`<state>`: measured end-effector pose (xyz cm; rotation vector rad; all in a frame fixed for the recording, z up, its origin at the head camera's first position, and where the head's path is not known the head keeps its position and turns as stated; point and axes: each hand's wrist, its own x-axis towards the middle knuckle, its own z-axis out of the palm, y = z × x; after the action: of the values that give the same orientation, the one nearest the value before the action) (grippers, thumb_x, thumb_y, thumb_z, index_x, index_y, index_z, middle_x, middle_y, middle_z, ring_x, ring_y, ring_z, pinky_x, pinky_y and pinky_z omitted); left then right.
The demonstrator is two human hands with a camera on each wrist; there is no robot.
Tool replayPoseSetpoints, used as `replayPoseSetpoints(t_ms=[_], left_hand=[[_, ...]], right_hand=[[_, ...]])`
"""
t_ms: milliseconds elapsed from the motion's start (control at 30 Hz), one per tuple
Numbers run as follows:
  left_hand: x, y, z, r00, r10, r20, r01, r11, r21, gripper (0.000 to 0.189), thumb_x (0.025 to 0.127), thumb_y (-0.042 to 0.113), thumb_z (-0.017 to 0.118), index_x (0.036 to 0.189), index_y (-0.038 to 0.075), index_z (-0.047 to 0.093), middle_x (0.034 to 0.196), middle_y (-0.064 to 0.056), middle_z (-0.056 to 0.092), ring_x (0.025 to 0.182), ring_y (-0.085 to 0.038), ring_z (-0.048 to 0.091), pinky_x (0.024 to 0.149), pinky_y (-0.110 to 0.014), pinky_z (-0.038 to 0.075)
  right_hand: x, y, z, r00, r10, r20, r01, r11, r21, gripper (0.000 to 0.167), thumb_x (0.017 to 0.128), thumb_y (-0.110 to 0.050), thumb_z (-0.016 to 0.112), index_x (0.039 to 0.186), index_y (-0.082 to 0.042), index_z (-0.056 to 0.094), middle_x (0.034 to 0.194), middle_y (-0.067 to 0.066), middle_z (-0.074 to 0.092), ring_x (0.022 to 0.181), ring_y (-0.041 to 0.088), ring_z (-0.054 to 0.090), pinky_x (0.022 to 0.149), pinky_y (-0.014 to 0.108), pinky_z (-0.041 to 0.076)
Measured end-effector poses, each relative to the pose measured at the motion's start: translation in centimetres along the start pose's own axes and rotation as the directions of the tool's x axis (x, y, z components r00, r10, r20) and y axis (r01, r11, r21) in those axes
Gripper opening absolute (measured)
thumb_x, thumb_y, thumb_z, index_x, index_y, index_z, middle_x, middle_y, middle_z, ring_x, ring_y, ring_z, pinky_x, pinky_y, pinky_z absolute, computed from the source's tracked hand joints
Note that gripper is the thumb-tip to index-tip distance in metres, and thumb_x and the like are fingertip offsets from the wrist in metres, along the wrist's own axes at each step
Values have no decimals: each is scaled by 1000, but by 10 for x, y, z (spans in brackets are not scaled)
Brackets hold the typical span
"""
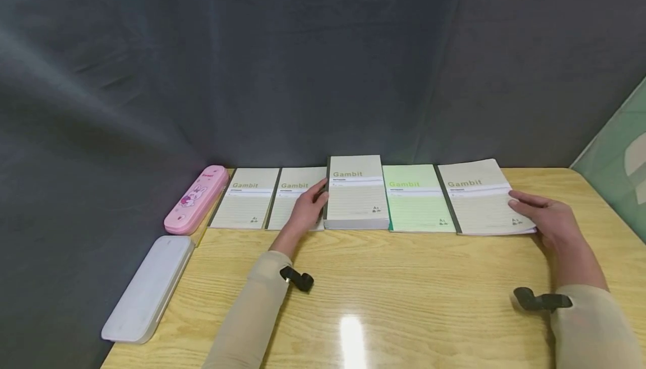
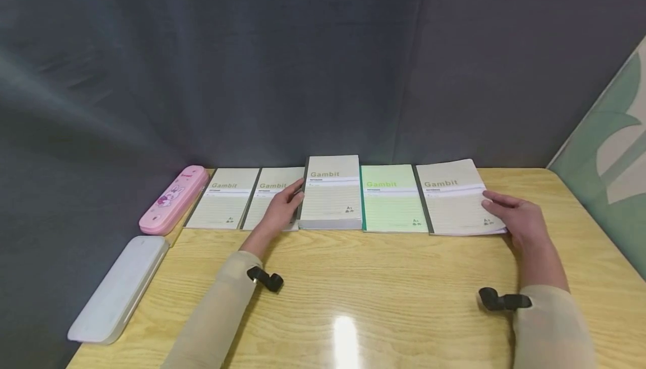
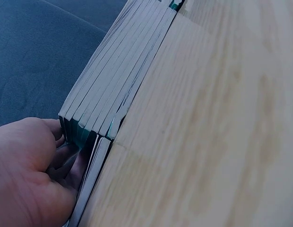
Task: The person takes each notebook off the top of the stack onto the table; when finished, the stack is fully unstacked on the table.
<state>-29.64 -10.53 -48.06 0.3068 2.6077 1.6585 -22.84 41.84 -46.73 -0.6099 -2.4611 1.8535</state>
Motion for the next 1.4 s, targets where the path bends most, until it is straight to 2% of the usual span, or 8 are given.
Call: replayPoseSetpoints(t_ms=[133, 267, 433, 600, 700, 933, 1167, 1400], left_hand=[[0, 0, 1, 1000, -4, 0, 4, 1000, 11, 49, 108, 27, 51, 156, 20, 43, 151, -11, 50, 139, -25, 46, 114, -38, 37], [-1, 1, 0, 1000, -9, -2, 9, 1000, 8, 49, 108, 27, 51, 156, 21, 43, 151, -11, 50, 138, -25, 46, 114, -39, 37], [-3, 2, -1, 1000, -13, -1, 13, 1000, 1, 49, 108, 26, 51, 156, 20, 43, 151, -11, 50, 139, -26, 46, 115, -39, 36], [-3, 2, 0, 1000, -19, -7, 19, 1000, 0, 49, 108, 26, 52, 156, 20, 43, 151, -11, 50, 139, -26, 45, 115, -38, 36], [-3, 2, 0, 1000, -16, -9, 16, 1000, 2, 48, 108, 26, 52, 155, 20, 44, 151, -11, 50, 140, -26, 45, 116, -38, 35], [-3, 4, -1, 1000, -6, -4, 6, 1000, -2, 49, 108, 25, 52, 155, 18, 43, 151, -12, 49, 139, -27, 45, 116, -39, 35], [-5, 5, -1, 1000, -16, -23, 15, 1000, -13, 48, 108, 24, 53, 155, 18, 45, 150, -12, 51, 138, -28, 47, 115, -39, 36], [-6, 6, 2, 997, -46, -56, 45, 999, -19, 47, 106, 24, 54, 153, 23, 49, 148, -11, 53, 135, -28, 50, 114, -41, 37]], right_hand=[[1, -1, 0, 1000, -6, -7, 6, 1000, -27, 67, 88, -47, 77, 146, -24, 55, 159, -2, 38, 100, -5, 50, 71, 10, 50], [1, 1, 3, 996, -87, -27, 86, 995, -46, 56, 90, -43, 76, 141, -24, 62, 125, -24, 61, 92, -9, 53, 69, 10, 50], [0, 0, 7, 986, -160, -54, 152, 980, -125, 55, 92, -40, 75, 139, -13, 64, 90, -39, 56, 84, -8, 55, 66, 12, 50], [-4, -6, 11, 978, -203, -46, 170, 906, -387, 59, 98, -44, 64, 137, 1, 61, 118, 6, 69, 90, 11, 58, 68, 19, 51], [-5, -10, 12, 972, -234, -20, 192, 841, -506, 56, 102, -41, 60, 135, 4, 61, 137, 35, 52, 104, 34, 56, 82, 38, 49], [-9, -21, 19, 951, -308, -33, 230, 773, -591, 42, 103, -28, 61, 126, 7, 64, 130, 35, 56, 111, 48, 50, 87, 57, 42], [-16, -43, 54, 894, -377, -242, 237, 856, -459, 40, 104, -29, 55, 125, 3, 68, 119, 25, 64, 101, 32, 51, 74, 32, 38], [-21, -49, 102, 891, -405, -203, 309, 871, -383, 35, 103, -29, 59, 119, -1, 73, 108, 18, 69, 90, 18, 54, 71, 23, 41]])
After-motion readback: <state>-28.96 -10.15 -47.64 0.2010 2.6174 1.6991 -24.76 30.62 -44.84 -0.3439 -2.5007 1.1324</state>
